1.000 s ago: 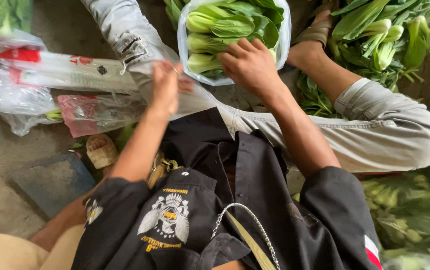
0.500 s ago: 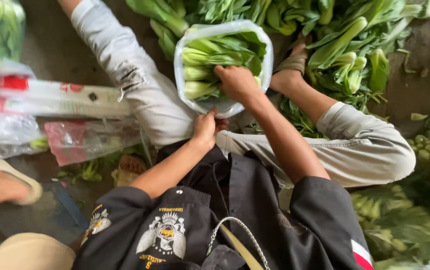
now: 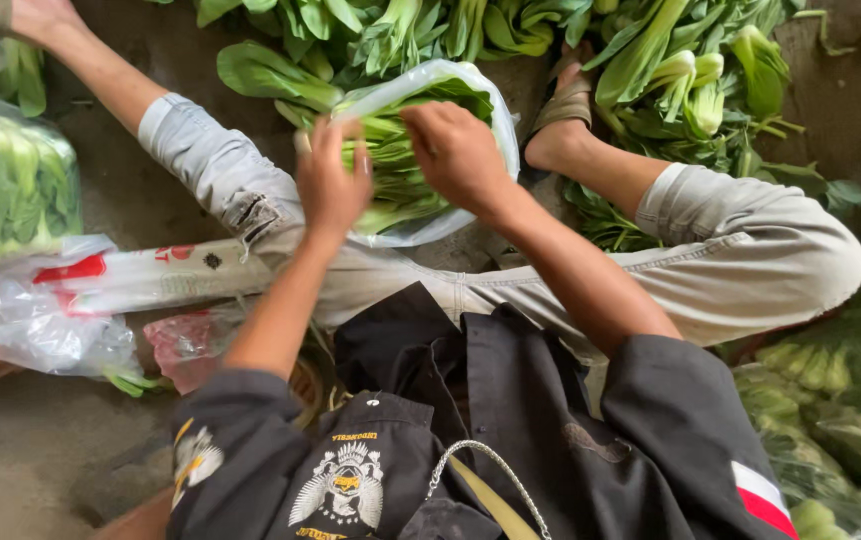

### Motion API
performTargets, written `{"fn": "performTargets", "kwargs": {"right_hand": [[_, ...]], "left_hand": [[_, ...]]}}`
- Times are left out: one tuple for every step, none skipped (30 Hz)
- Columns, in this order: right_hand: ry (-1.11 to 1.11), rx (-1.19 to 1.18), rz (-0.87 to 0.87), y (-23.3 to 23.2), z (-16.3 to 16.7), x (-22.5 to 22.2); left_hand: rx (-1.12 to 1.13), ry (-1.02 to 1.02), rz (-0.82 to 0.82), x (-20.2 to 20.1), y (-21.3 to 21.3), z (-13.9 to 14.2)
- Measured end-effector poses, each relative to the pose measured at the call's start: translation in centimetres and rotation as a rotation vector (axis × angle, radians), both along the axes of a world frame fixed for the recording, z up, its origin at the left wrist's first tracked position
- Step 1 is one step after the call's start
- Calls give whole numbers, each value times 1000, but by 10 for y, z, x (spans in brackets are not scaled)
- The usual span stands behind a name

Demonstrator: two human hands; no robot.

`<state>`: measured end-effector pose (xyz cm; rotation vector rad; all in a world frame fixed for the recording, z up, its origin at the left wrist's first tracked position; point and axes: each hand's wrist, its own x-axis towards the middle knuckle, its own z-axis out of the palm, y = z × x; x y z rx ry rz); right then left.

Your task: The person sits on the floor of a vegetable market and packs bok choy. They pick individual stalks from large piles on the ground, gather several stalks together in their hands, and place them into a plastic-lined basket, occasionally pressing the vegetables down to fit more.

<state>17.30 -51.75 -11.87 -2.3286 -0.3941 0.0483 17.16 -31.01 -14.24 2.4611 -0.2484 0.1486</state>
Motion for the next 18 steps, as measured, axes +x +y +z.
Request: {"fn": "performTargets", "kwargs": {"right_hand": [[-57, -59, -33, 8, 1, 4], [-115, -147, -3, 17, 0, 5], [-175, -237, 30, 24, -3, 6], [-242, -330, 63, 29, -6, 6], [-239, -357, -2, 30, -10, 9], [-222, -377, -63, 30, -14, 9], [-202, -395, -125, 28, -19, 9], [-161, -404, -109, 25, -24, 9], [-115, -417, -100, 19, -29, 7], [-68, -434, -94, 13, -34, 5], [-62, -436, -92, 10, -39, 2], [-49, -438, -83, 7, -44, -1], [-36, -443, -73, 6, -50, -4], [-16, -450, -60, 5, -55, -5], [3, -454, -45, 5, -60, -6], [14, -461, -36, 6, -65, -6], [50, -474, -31, 6, -69, -4], [95, -481, -23, 7, -73, -1]], "left_hand": [[59, -75, -59, 30, -2, -3], [118, -144, -113, 56, -2, -7], [178, 25, -183, 76, -2, -12], [233, 190, -250, 95, -2, -15], [287, 363, -315, 107, -2, -15], [238, 368, -259, 112, -1, -16], [193, 374, -203, 118, -2, -15], [151, 377, -153, 118, -4, -12], [128, 364, -119, 114, -7, -9], [102, 349, -88, 109, -12, -5], [73, 333, -55, 102, -16, -1], [77, 207, -56, 95, -21, 3], [78, 81, -57, 87, -24, 6], [74, -53, -55, 82, -27, 7], [44, -49, -37, 80, -28, 7], [10, -53, -24, 79, -28, 7], [-24, -61, -16, 81, -27, 6], [-70, -50, -13, 84, -27, 4]]}}
